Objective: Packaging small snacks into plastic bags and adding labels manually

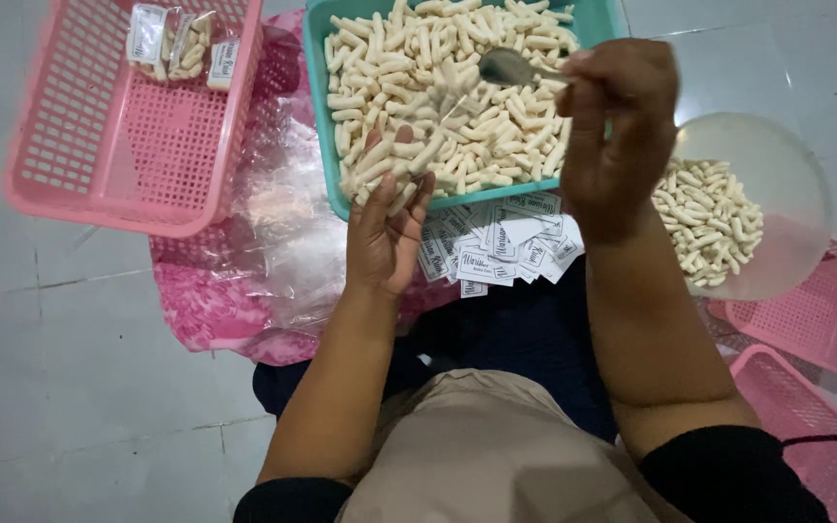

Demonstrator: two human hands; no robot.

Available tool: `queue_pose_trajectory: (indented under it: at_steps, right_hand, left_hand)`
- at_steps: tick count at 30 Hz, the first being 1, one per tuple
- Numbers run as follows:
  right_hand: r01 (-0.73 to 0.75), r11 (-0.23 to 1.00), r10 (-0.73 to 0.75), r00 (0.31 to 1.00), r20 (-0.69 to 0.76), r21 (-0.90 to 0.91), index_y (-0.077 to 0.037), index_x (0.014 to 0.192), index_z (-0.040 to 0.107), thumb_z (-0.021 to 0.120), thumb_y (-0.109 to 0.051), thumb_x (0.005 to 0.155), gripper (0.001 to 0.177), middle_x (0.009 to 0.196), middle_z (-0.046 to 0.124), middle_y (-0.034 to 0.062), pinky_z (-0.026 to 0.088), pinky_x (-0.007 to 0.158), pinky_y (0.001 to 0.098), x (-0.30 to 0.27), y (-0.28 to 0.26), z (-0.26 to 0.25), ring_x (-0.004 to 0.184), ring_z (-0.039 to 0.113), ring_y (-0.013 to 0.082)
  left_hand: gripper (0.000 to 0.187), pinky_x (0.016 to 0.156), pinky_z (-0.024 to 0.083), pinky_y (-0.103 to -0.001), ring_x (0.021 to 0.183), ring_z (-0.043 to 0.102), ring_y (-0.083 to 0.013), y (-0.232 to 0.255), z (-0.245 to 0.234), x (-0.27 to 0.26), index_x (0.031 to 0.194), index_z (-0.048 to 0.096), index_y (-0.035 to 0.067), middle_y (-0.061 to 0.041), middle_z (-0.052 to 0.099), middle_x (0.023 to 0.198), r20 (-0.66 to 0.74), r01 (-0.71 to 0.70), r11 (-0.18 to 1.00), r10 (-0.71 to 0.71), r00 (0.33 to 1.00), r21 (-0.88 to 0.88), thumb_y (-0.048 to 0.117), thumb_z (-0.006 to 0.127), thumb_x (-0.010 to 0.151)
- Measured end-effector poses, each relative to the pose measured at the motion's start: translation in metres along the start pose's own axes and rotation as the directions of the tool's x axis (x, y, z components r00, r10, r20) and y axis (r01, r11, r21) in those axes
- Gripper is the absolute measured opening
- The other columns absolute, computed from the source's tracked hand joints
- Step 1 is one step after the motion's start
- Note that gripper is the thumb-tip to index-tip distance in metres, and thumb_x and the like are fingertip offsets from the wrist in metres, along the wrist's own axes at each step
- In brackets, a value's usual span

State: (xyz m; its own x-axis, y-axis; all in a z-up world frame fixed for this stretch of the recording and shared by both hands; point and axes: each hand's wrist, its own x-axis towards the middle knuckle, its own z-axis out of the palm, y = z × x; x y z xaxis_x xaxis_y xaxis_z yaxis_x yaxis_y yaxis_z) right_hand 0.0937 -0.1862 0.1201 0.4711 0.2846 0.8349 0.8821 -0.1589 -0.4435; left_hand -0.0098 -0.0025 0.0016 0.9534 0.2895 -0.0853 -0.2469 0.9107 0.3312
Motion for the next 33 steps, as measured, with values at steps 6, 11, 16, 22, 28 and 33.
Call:
queue_pose_trajectory:
  at_steps: [6, 11, 16, 22, 28, 33]
  right_hand:
    - [-0.081, 0.979, 0.094, 0.994, -0.064, 0.186, -0.005, 0.128, 0.042, 0.039, -0.003, 0.117, 0.011, 0.117, 0.048, 0.0135, 0.054, 0.074, 0.0313, 0.004, -0.021, 0.000, 0.082, 0.053, 0.0201]
    - [-0.072, 0.986, 0.082, 0.994, -0.066, 0.149, -0.004, 0.128, 0.045, 0.041, 0.003, 0.116, 0.015, 0.115, 0.052, 0.0149, 0.055, 0.071, 0.0341, -0.002, -0.001, 0.001, 0.080, 0.055, 0.0230]
    - [-0.168, 0.974, 0.192, 0.968, -0.162, 0.151, -0.009, 0.131, 0.045, 0.039, -0.002, 0.120, 0.014, 0.118, 0.052, 0.0138, 0.058, 0.080, 0.0357, -0.022, 0.014, -0.011, 0.085, 0.058, 0.0246]
    - [-0.633, 0.770, 0.633, 0.773, 0.033, 0.077, -0.002, 0.122, 0.058, 0.057, -0.001, 0.105, 0.018, 0.116, 0.063, 0.0096, 0.047, 0.090, 0.0283, -0.061, 0.019, -0.011, 0.099, 0.056, 0.0155]
    - [-0.408, 0.905, 0.418, 0.905, 0.079, -0.118, 0.004, 0.127, 0.050, 0.056, -0.023, 0.113, 0.031, 0.120, 0.051, 0.0261, 0.041, 0.105, 0.0519, -0.071, -0.041, -0.021, 0.116, 0.050, 0.0390]
    - [-0.732, 0.644, 0.655, 0.678, 0.334, 0.224, 0.000, 0.111, 0.068, 0.084, -0.014, 0.089, 0.030, 0.098, 0.064, 0.0113, 0.059, 0.084, 0.0365, -0.129, -0.059, 0.001, 0.095, 0.072, 0.0236]
  left_hand:
    - [0.066, 0.111, 0.052, -0.040, 0.121, 0.064, -0.0292, 0.007, 0.013, -0.005, 0.154, 0.044, 0.008, -0.017, 0.058, 0.146, 0.001, 0.027, 1.000, -0.027, 1.000, 0.000, 0.006, 0.071, 0.095]
    - [0.056, 0.104, 0.057, -0.041, 0.106, 0.070, -0.0312, 0.008, -0.007, 0.001, 0.139, 0.049, -0.004, -0.022, 0.066, 0.120, -0.010, 0.057, 0.989, -0.059, 0.998, -0.139, 0.006, 0.076, 0.092]
    - [0.053, 0.117, 0.050, -0.043, 0.134, 0.059, -0.0339, 0.026, -0.016, -0.002, 0.151, 0.044, 0.004, -0.023, 0.054, 0.148, 0.085, 0.053, 0.959, -0.030, 0.996, -0.280, 0.015, 0.063, 0.104]
    - [0.050, 0.118, 0.048, -0.045, 0.147, 0.046, -0.0327, 0.019, -0.011, -0.025, 0.148, 0.044, -0.004, -0.026, 0.049, 0.152, 0.145, 0.159, 0.933, -0.117, 0.982, -0.322, 0.019, 0.060, 0.107]
    - [0.052, 0.115, 0.049, -0.053, 0.134, 0.058, -0.0360, -0.013, -0.048, -0.059, 0.150, 0.050, 0.017, -0.013, 0.055, 0.152, -0.018, 0.233, 0.944, -0.243, 0.970, -0.234, 0.027, 0.062, 0.100]
    - [0.059, 0.112, 0.051, -0.052, 0.135, 0.056, -0.0392, -0.041, -0.049, -0.099, 0.154, 0.045, 0.014, -0.017, 0.047, 0.158, 0.005, 0.328, 0.939, -0.329, 0.944, -0.102, 0.013, 0.063, 0.098]
